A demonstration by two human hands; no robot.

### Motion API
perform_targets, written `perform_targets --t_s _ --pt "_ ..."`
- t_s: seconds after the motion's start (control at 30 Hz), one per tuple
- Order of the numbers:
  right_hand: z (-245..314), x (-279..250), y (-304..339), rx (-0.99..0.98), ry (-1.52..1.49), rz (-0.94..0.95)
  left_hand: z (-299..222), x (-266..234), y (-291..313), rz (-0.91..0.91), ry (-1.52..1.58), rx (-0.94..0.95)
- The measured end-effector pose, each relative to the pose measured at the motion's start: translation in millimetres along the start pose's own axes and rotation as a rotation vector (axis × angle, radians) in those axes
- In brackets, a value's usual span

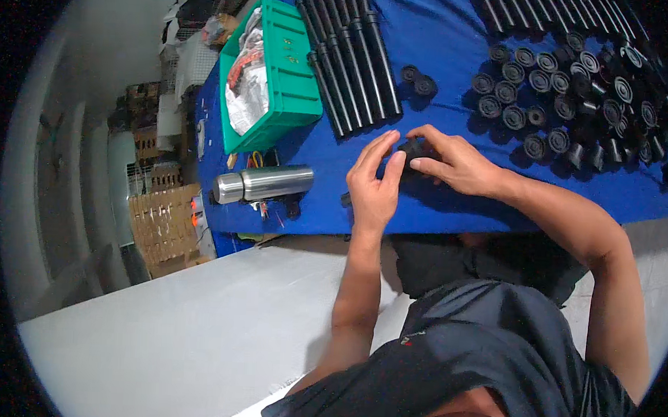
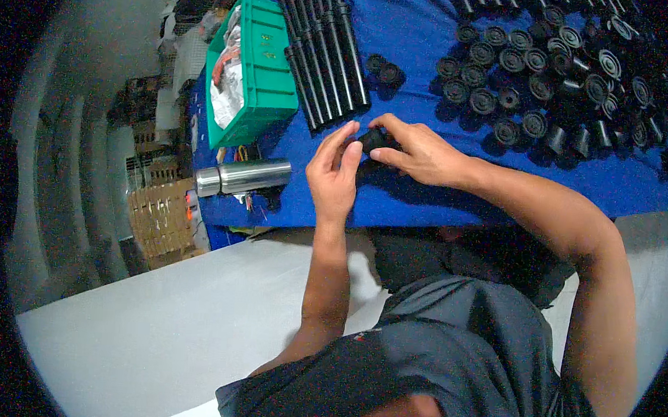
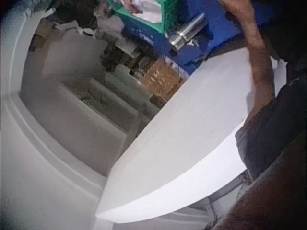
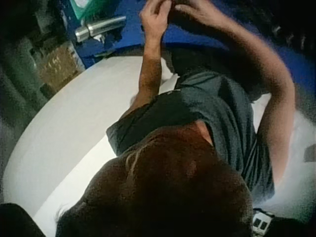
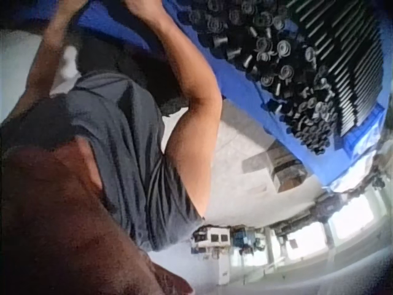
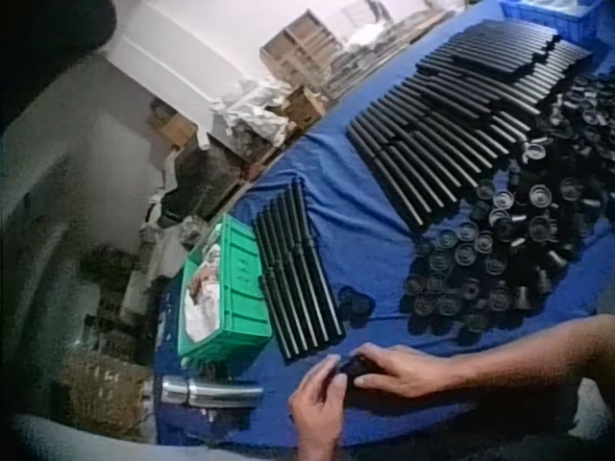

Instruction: Manually assemble black plastic tubes with end caps and sort them on a table.

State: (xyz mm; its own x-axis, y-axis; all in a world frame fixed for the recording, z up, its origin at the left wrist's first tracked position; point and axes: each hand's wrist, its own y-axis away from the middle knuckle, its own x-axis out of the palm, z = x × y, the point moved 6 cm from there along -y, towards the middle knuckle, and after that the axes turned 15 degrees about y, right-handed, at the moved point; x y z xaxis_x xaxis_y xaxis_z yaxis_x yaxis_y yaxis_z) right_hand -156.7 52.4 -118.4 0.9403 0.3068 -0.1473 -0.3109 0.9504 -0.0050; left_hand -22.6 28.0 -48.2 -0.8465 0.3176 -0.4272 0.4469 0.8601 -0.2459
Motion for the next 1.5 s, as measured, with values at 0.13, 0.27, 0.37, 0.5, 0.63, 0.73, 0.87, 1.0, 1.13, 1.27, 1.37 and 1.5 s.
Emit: perform_targets --t_s 0.13,0.27,0.37,0.5,0.63,0.73,0.87,1.0,1.13,1.27,1.37,1.5 --pt "4 -9 4 -0.018 -0.092 -0.125 -8 -4 40 -0.214 0.322 -0.083" --pt "2 -9 -2 0.025 -0.237 -0.096 30 21 80 -0.209 0.987 -0.697" --pt "7 -7 -3 -0.018 -0.345 -0.085 49 27 93 -0.436 1.369 -1.048" --pt "8 -4 -1 -0.028 -0.428 -0.009 61 26 84 -0.323 1.718 -0.926" --pt "13 -7 0 0.001 -0.547 0.009 71 21 81 -0.324 1.715 -0.712" --pt "3 -17 -1 0.053 -0.528 -0.051 81 12 67 -0.328 1.589 -0.592" --pt "-6 -15 -7 0.055 -0.361 -0.082 90 2 46 -0.311 1.516 -0.334" --pt "-8 -14 -10 -0.047 -0.152 -0.04 90 6 41 -0.311 1.445 -0.264" --pt "-8 -13 -9 -0.033 -0.125 -0.042 85 8 40 -0.334 1.421 -0.256" --pt "-8 -9 -7 0.024 -0.128 -0.016 80 6 39 -0.31 1.405 -0.229" --pt "-2 -13 -3 -0.085 0.158 -0.064 81 9 40 -0.293 1.411 -0.223" --pt "7 -14 0 -0.157 0.33 -0.121 81 9 41 -0.286 1.36 -0.255"
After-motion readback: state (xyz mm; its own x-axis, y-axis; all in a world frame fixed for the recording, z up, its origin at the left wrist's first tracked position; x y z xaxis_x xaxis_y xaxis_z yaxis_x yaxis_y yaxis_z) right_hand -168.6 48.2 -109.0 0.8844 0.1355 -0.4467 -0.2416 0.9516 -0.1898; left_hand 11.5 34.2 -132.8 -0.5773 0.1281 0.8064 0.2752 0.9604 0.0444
